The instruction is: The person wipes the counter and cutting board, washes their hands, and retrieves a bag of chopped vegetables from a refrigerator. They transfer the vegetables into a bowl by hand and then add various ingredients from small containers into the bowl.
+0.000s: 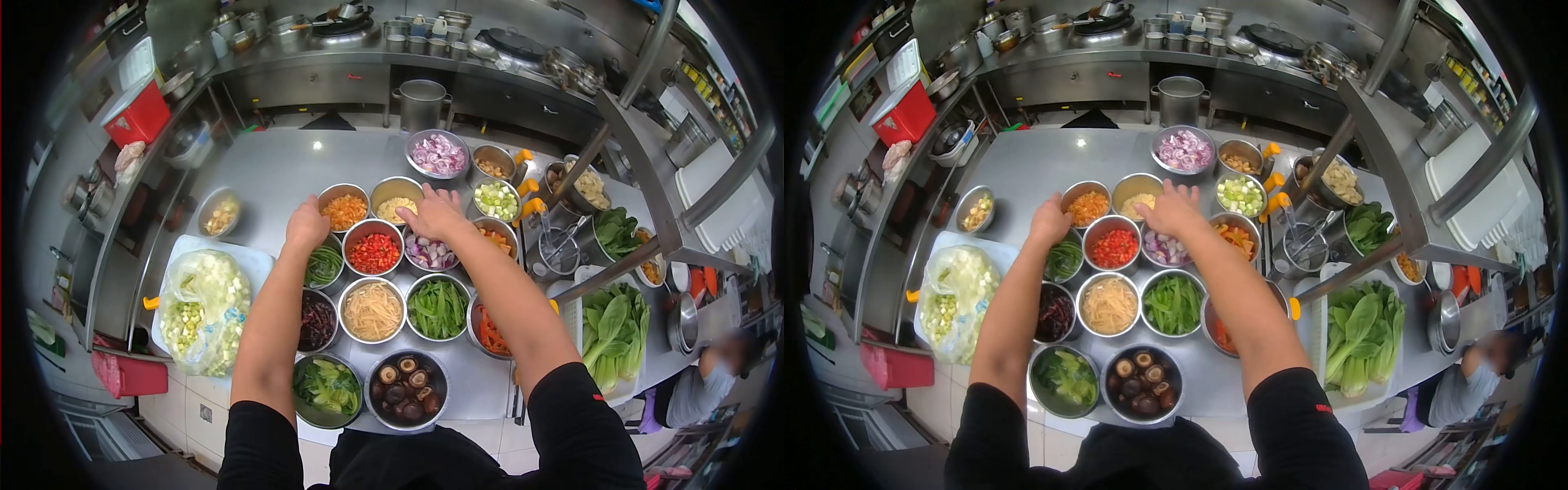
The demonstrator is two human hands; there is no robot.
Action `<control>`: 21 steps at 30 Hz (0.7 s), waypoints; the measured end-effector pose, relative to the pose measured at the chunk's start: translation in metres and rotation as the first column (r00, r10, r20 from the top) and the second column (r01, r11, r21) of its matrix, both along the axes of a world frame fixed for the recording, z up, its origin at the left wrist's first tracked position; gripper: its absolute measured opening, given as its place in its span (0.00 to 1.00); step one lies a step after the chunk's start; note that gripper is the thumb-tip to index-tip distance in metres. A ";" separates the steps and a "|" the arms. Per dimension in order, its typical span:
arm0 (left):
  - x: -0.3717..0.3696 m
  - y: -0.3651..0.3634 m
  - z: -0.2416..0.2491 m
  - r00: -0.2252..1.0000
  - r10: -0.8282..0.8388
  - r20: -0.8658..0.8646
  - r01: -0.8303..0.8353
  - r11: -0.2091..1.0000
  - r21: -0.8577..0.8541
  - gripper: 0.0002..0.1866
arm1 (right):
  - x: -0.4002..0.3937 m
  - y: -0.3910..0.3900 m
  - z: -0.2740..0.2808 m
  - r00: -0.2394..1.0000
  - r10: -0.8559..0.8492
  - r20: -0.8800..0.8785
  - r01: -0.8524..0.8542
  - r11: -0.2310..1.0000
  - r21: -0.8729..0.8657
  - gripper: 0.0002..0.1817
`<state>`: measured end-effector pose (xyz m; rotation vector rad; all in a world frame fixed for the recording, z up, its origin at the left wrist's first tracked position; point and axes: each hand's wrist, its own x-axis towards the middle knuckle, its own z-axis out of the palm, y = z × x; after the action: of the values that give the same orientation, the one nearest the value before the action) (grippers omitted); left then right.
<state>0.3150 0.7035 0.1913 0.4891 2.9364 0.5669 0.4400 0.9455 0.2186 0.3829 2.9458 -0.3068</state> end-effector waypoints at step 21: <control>-0.022 -0.012 -0.016 0.998 -0.056 -0.029 0.059 0.994 0.092 0.22 | -0.001 -0.004 -0.010 0.999 -0.029 0.023 0.030 0.999 -0.039 0.42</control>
<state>0.2932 0.6917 0.1749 0.5936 2.9198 0.6973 0.4389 0.9415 0.2087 0.4215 2.9094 -0.3614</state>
